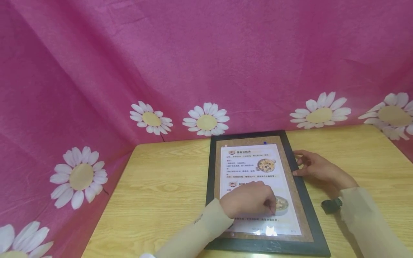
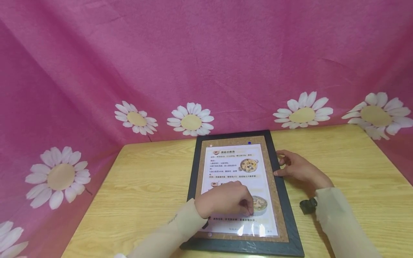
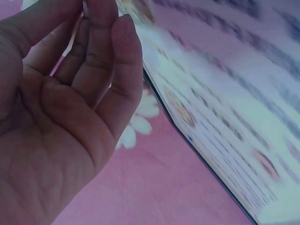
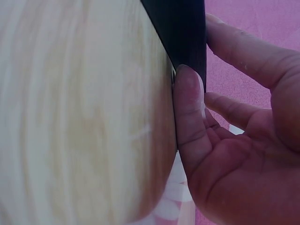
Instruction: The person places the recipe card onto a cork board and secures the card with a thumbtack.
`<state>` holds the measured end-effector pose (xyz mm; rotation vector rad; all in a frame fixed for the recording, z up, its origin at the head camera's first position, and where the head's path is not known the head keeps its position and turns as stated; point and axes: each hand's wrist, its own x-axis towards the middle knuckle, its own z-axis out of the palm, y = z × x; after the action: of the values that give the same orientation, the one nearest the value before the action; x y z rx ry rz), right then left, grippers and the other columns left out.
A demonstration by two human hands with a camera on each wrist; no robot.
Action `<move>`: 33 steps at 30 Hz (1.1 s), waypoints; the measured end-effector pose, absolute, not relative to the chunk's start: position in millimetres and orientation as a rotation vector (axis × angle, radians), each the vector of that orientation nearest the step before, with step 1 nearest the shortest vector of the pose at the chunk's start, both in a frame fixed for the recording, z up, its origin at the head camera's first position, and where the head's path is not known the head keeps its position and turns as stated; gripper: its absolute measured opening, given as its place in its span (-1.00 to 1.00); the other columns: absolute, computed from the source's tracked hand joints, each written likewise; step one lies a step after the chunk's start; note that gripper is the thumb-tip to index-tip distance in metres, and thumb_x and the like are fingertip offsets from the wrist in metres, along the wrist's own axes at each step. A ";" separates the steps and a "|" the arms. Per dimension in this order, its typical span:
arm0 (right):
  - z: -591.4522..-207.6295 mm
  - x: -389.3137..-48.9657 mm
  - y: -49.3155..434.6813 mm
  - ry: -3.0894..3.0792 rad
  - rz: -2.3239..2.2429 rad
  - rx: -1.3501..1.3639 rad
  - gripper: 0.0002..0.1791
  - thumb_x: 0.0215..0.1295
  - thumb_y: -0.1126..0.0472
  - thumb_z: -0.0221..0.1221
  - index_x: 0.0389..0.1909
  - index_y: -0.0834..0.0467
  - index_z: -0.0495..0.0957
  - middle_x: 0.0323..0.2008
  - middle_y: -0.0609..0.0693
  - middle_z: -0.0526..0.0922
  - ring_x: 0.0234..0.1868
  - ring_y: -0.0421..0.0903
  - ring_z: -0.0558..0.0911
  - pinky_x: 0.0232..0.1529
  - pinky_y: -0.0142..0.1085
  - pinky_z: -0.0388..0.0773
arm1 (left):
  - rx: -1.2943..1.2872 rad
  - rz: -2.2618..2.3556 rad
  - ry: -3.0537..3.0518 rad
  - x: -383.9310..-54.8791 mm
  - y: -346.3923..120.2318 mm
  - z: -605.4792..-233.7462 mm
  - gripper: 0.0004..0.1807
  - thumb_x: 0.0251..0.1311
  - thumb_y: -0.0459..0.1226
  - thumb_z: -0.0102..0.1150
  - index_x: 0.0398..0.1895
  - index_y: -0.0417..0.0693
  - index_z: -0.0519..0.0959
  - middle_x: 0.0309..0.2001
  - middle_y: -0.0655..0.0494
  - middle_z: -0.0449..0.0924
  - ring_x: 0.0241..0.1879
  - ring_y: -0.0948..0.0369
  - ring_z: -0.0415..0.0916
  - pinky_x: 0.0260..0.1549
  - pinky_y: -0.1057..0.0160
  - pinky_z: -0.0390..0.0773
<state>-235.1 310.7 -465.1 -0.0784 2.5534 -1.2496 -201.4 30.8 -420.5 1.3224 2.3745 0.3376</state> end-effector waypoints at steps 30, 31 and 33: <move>-463.2 -233.8 310.5 2.575 -1.253 -0.087 0.03 0.07 0.05 0.39 0.45 0.31 0.02 -0.01 0.20 0.45 -0.04 0.04 0.44 -0.12 -0.27 0.45 | 1.511 0.040 2.345 -162.3 78.2 -429.9 -0.86 0.09 -0.11 0.34 -0.56 0.43 0.67 -0.55 0.61 0.55 -0.50 0.57 0.41 -0.39 0.58 0.36; -463.3 -233.7 310.5 2.570 -1.259 -0.083 0.03 0.08 0.05 0.39 0.45 0.31 0.02 -0.01 0.20 0.45 -0.03 0.04 0.43 -0.12 -0.27 0.45 | 1.505 0.028 2.345 -161.5 79.4 -430.0 -0.86 0.09 -0.09 0.34 -0.56 0.45 0.67 -0.56 0.62 0.54 -0.51 0.57 0.40 -0.39 0.57 0.35; -464.0 -233.7 310.8 2.557 -1.272 -0.074 0.04 0.08 0.05 0.39 0.45 0.30 0.01 0.00 0.19 0.44 -0.03 0.04 0.42 -0.13 -0.28 0.45 | 1.501 0.004 2.339 -160.1 81.3 -430.2 -0.87 0.07 -0.07 0.35 -0.56 0.47 0.67 -0.57 0.64 0.53 -0.52 0.58 0.40 -0.40 0.57 0.34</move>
<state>-233.7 310.8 -464.0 -0.0742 2.5569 -1.2721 -160.1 81.3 -430.2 1.5013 2.3389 0.0042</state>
